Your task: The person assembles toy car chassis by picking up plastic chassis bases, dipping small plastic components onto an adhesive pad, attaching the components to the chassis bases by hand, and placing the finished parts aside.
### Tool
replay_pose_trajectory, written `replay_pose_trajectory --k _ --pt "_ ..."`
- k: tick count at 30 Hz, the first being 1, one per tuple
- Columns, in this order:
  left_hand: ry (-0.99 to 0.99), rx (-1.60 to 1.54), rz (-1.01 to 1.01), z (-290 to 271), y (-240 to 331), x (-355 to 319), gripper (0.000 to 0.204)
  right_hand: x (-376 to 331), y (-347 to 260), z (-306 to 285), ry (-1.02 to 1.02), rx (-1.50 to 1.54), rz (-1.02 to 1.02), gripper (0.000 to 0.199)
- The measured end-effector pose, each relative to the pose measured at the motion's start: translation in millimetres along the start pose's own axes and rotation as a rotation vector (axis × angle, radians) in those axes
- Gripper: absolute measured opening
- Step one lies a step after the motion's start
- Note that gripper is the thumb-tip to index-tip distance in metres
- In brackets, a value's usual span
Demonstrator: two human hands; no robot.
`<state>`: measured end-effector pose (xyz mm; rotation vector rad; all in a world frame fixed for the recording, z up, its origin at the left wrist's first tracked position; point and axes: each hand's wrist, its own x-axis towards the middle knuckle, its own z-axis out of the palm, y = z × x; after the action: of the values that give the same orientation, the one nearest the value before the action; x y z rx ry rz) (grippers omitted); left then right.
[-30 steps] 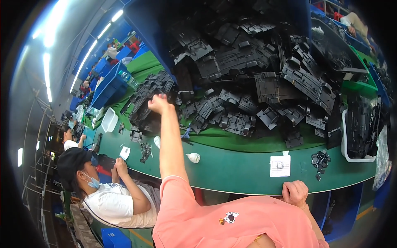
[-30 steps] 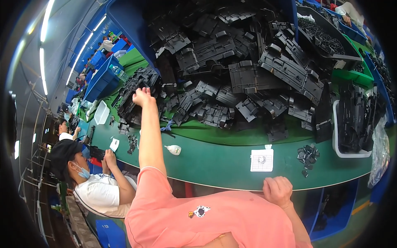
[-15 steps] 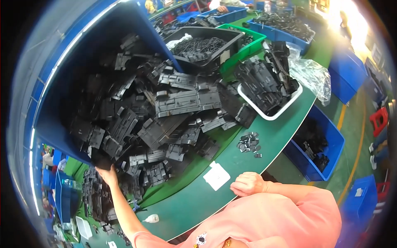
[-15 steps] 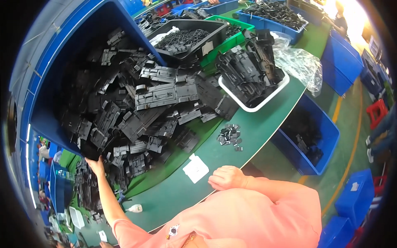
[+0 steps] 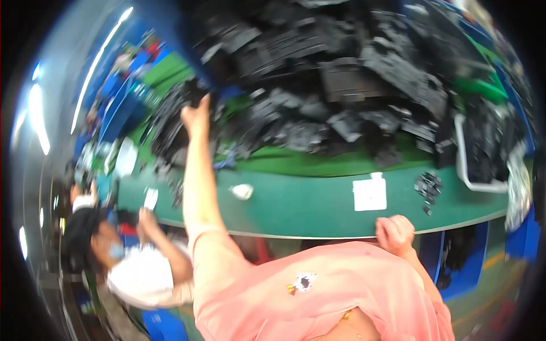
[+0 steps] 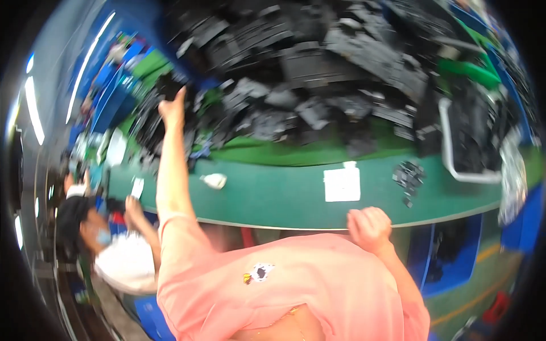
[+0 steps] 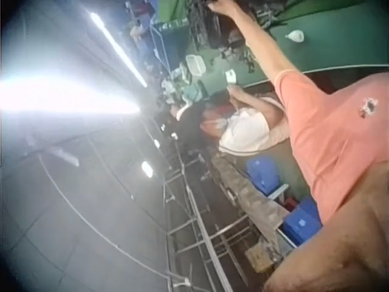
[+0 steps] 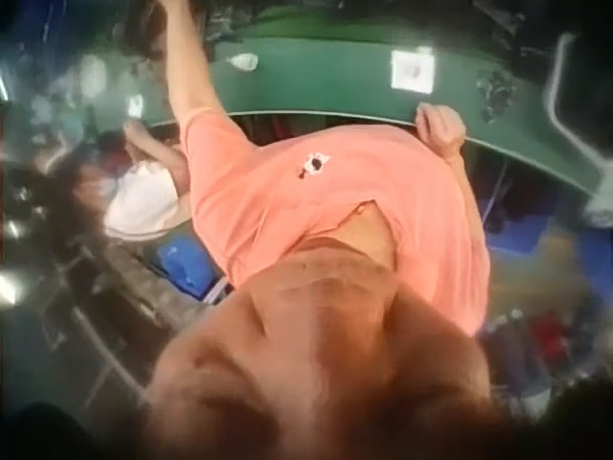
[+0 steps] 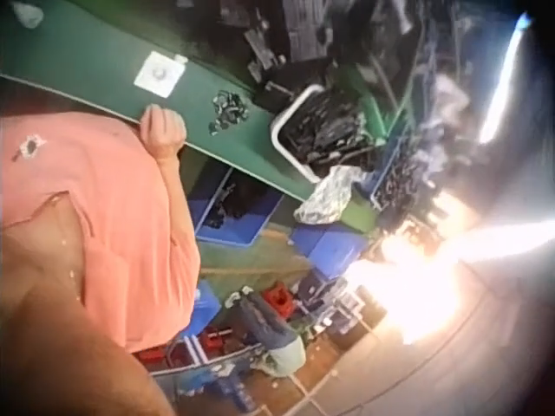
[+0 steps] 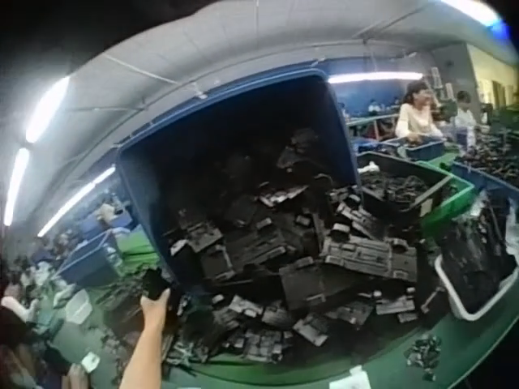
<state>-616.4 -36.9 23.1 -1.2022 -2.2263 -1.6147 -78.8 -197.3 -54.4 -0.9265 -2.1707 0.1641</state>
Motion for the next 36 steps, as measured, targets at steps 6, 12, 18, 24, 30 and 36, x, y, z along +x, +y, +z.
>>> replay_pose_trajectory --k 6,12,18,24,30,36 --pt "0.171 -0.445 0.072 -59 19 -19 0.028 3 -4 -2 -0.013 0.062 -0.033 0.014" --pt "-0.180 -1.134 -0.194 -110 111 -72 0.044 3 -5 0 0.010 0.079 -0.014 0.015" --pt "-0.618 -1.492 -0.608 -85 153 -202 0.052 5 -3 -1 -0.027 0.115 0.007 0.015" --pt "-0.873 -1.734 -0.965 -48 162 -282 0.084 6 0 -2 -0.079 0.199 0.004 0.014" --pt "-0.900 -1.583 -1.093 -42 161 -309 0.095 4 2 -8 -0.102 0.237 0.015 0.014" --pt "-0.805 -1.533 -1.040 -44 164 -317 0.098 0 -1 -20 -0.214 0.390 0.202 0.011"
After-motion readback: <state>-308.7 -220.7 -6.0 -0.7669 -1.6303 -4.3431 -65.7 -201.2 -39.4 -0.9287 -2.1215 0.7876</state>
